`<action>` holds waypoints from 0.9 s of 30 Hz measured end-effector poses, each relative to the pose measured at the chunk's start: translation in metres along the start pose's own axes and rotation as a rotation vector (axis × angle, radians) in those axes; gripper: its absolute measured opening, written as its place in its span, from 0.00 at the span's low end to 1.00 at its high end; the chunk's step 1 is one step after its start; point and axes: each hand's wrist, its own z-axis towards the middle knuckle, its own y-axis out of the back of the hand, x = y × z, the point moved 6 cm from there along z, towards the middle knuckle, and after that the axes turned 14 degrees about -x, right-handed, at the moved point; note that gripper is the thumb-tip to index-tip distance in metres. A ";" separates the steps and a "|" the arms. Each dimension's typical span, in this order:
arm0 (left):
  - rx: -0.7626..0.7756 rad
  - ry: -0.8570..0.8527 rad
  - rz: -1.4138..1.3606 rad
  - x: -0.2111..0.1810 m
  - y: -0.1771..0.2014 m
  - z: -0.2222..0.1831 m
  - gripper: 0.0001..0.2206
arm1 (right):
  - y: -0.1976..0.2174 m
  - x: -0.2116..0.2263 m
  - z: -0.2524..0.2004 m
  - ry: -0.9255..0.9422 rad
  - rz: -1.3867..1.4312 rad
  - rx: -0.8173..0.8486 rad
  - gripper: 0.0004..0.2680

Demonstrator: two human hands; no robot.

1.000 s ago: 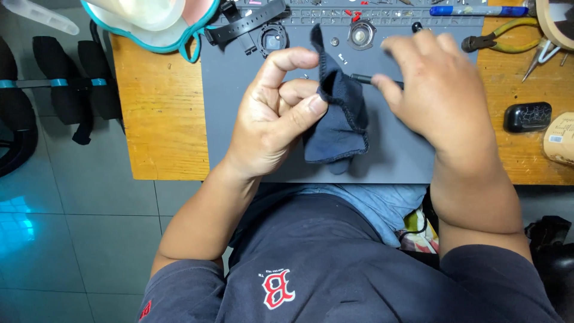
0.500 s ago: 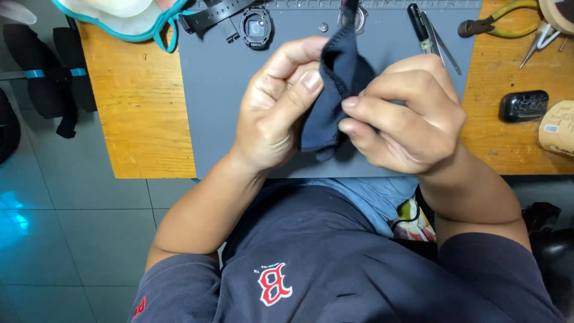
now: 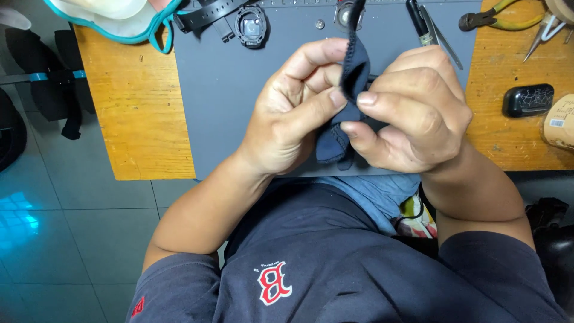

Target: The person is adjusting and cleaning the internal movement of a digital watch using a small tool and a cleaning cloth.

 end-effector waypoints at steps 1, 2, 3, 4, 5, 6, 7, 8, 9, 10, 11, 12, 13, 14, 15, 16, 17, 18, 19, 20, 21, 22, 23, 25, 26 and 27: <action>-0.023 -0.021 0.039 0.000 0.001 0.001 0.12 | 0.000 0.000 0.001 -0.001 0.009 -0.016 0.06; -0.045 -0.042 0.078 0.000 0.002 0.003 0.12 | -0.001 -0.001 0.002 -0.001 0.018 -0.033 0.06; -0.046 -0.043 0.078 -0.001 0.002 0.003 0.12 | -0.001 0.000 0.003 0.000 0.019 -0.033 0.06; -0.029 -0.076 0.172 -0.003 0.001 0.003 0.12 | -0.001 -0.002 0.003 -0.026 0.011 -0.044 0.07; -0.012 -0.109 0.266 -0.005 -0.001 0.004 0.13 | 0.000 -0.003 0.003 -0.052 0.003 -0.055 0.07; -0.013 -0.106 0.266 -0.006 -0.003 0.003 0.13 | 0.000 -0.003 0.004 -0.056 0.003 -0.055 0.07; -0.007 -0.151 0.316 -0.008 -0.006 0.003 0.11 | -0.001 -0.002 0.005 -0.054 -0.016 -0.043 0.06; -0.001 -0.195 0.366 -0.011 -0.009 0.003 0.10 | -0.002 -0.002 0.006 -0.053 -0.035 -0.030 0.06; -0.002 -0.193 0.366 -0.010 -0.009 0.003 0.10 | -0.001 -0.002 0.005 -0.055 -0.035 -0.030 0.06; -0.023 -0.198 0.367 -0.011 -0.008 0.004 0.09 | -0.002 -0.003 0.005 -0.058 -0.039 -0.011 0.05; -0.044 -0.202 0.369 -0.012 -0.007 0.005 0.11 | -0.004 -0.004 0.006 -0.061 -0.043 0.007 0.05; -0.046 -0.202 0.369 -0.012 -0.005 0.005 0.11 | -0.004 -0.005 0.005 -0.061 -0.041 0.007 0.05; -0.042 -0.196 0.347 -0.012 -0.003 0.005 0.10 | -0.004 -0.007 0.005 -0.073 -0.015 0.015 0.05; -0.035 -0.187 0.324 -0.012 -0.001 0.005 0.10 | -0.005 -0.008 0.004 -0.086 0.007 0.022 0.04; -0.036 -0.185 0.325 -0.013 -0.001 0.004 0.10 | -0.005 -0.008 0.004 -0.088 0.007 0.022 0.04; -0.060 -0.222 0.408 -0.015 0.000 0.004 0.09 | -0.005 -0.008 0.004 -0.088 0.024 0.020 0.04; -0.084 -0.258 0.491 -0.018 0.001 0.004 0.09 | -0.005 -0.008 0.004 -0.088 0.041 0.019 0.04; -0.085 -0.259 0.490 -0.018 0.001 0.004 0.09 | -0.006 -0.008 0.003 -0.087 0.042 0.020 0.04; -0.078 -0.284 0.501 -0.018 0.001 0.004 0.08 | -0.006 -0.008 0.002 -0.080 0.046 0.016 0.05; -0.072 -0.308 0.511 -0.019 0.001 0.003 0.09 | -0.006 -0.008 0.001 -0.075 0.051 0.013 0.06; -0.075 -0.307 0.510 -0.020 0.000 0.003 0.09 | -0.006 -0.008 0.001 -0.076 0.052 0.015 0.06; -0.081 -0.318 0.556 -0.021 0.000 0.003 0.08 | -0.007 -0.009 0.001 -0.074 0.056 0.027 0.06; -0.087 -0.329 0.602 -0.021 -0.001 0.003 0.10 | -0.008 -0.009 0.001 -0.073 0.060 0.039 0.06; -0.078 -0.319 0.584 -0.023 -0.001 0.002 0.10 | -0.008 -0.009 0.001 -0.074 0.068 0.041 0.06; -0.067 -0.303 0.565 -0.022 -0.001 0.001 0.10 | -0.007 -0.008 0.001 -0.079 0.073 0.045 0.05; -0.064 -0.301 0.561 -0.022 0.000 0.000 0.10 | -0.007 -0.009 0.001 -0.080 0.069 0.048 0.05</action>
